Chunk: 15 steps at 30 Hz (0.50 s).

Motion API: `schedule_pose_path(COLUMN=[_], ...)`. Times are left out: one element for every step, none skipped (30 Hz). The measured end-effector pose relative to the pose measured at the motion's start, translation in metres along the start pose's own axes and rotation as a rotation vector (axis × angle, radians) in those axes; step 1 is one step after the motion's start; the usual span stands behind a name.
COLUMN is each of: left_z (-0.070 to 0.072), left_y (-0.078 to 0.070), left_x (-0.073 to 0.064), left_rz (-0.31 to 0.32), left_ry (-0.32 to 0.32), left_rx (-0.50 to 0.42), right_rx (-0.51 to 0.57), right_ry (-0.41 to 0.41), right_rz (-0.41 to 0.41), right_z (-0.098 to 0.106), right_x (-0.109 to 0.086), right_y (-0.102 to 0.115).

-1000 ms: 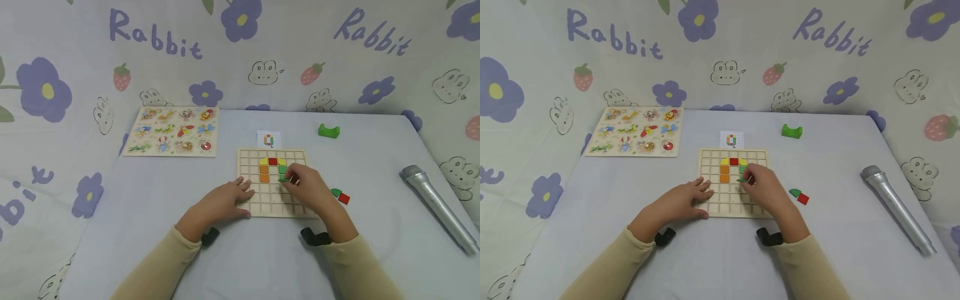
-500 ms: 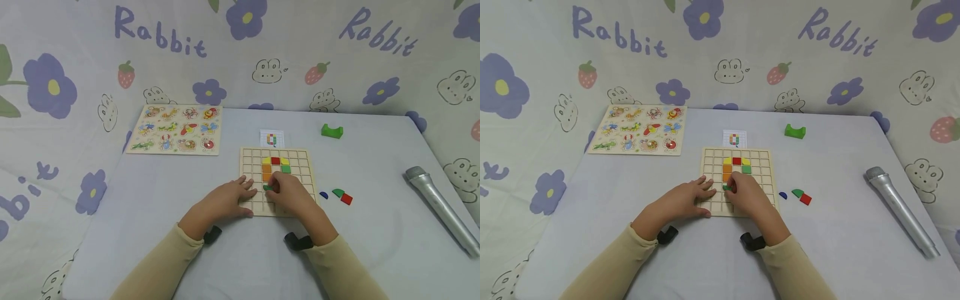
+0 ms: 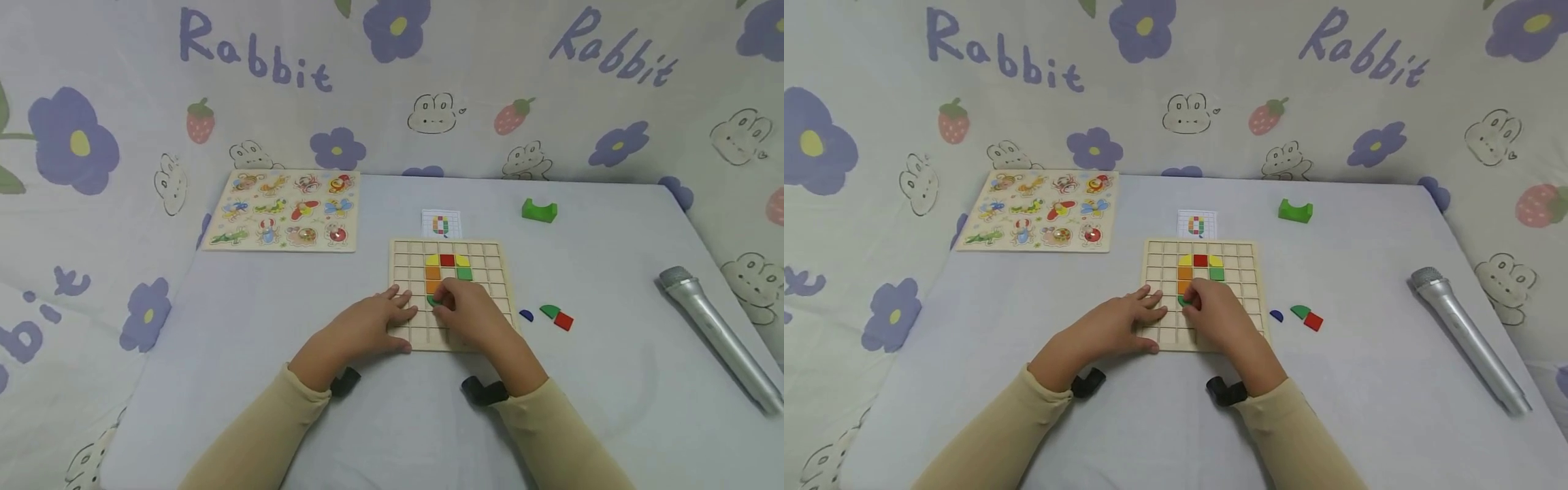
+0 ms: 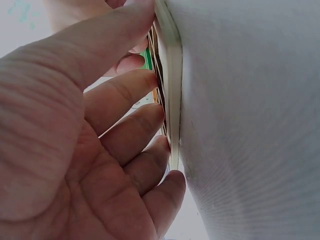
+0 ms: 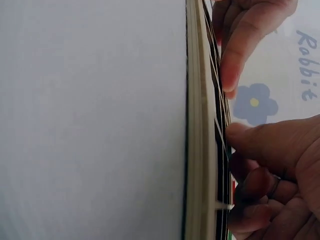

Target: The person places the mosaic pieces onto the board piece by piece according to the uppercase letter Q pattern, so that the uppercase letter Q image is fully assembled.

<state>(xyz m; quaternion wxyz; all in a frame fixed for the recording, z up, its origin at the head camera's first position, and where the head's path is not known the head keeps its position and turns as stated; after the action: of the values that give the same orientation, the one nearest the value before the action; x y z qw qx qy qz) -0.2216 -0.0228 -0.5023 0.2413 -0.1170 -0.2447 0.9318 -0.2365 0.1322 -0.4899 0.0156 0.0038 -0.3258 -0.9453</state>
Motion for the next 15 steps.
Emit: schedule_pose_path(left_z=[0.0, -0.001, -0.001, -0.001, -0.001, -0.001, -0.001, 0.0, 0.0, 0.0, 0.0, 0.0, 0.0, 0.0, -0.001], left_y=[0.001, 0.002, 0.003, 0.003, 0.003, 0.003, 0.002, 0.001, 0.0, 0.0, -0.001, -0.001, -0.001, 0.0, 0.0], left_x=[0.0, 0.0, 0.0, -0.001, -0.001, -0.001, 0.0, 0.0, 0.0, 0.0, 0.0, 0.0, 0.001, 0.001, 0.001], left_rz=[0.002, 0.003, 0.005, 0.006, 0.008, 0.009, 0.009, 0.008, 0.007, 0.006, 0.006, 0.006, 0.006, 0.008, 0.01], left_ry=[-0.001, -0.002, -0.003, -0.004, -0.004, -0.003, -0.004, -0.004, -0.004, -0.005, -0.005, -0.005, -0.006, -0.005, -0.004], left_rx=[0.002, 0.005, 0.008, 0.009, 0.007, 0.003, 0.001, -0.002, -0.005, -0.007, -0.008, -0.007, -0.007, -0.006, -0.005], right_rx=[0.004, 0.009, 0.01, 0.009, 0.005, 0.002, -0.002, -0.006, -0.008, -0.01, -0.008, 0.0, 0.01, 0.019, 0.03], right_ry=[-0.005, -0.007, -0.008, -0.011, -0.012, -0.014, -0.014, -0.014, -0.016, -0.02, -0.024, -0.03, -0.038, -0.055, -0.074], right_rz=[0.005, 0.009, 0.013, 0.014, 0.014, 0.012, 0.012, 0.01, 0.009, 0.01, 0.008, 0.004, 0.002, -0.005, -0.012], right_z=[0.0, 0.0, 0.0, 0.0, 0.0, 0.0, 0.001, 0.001, 0.001, 0.002, 0.003, 0.006, 0.01, 0.016, 0.024], right_x=[0.0, 0.0, 0.001, 0.001, 0.001, 0.002, 0.002, 0.002, 0.002, 0.002, 0.002, 0.001, 0.001, 0.001, 0.0], right_y=[0.0, 0.001, 0.001, 0.001, 0.0, 0.0, -0.001, -0.001, -0.002, -0.002, -0.003, -0.003, -0.004, -0.007, -0.011])
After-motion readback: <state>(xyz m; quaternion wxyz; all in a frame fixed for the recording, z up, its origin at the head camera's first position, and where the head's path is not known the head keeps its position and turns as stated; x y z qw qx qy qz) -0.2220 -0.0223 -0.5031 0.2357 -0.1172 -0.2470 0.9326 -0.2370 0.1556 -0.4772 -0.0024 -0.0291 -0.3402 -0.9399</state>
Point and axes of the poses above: each hand's wrist, its own x-axis towards the middle knuckle, its own z-axis out of the back of the hand, y = z × x, the point moved 9 cm from there along x, towards the middle knuckle, and after that the axes turned 15 degrees about -y, right-handed, at the moved point
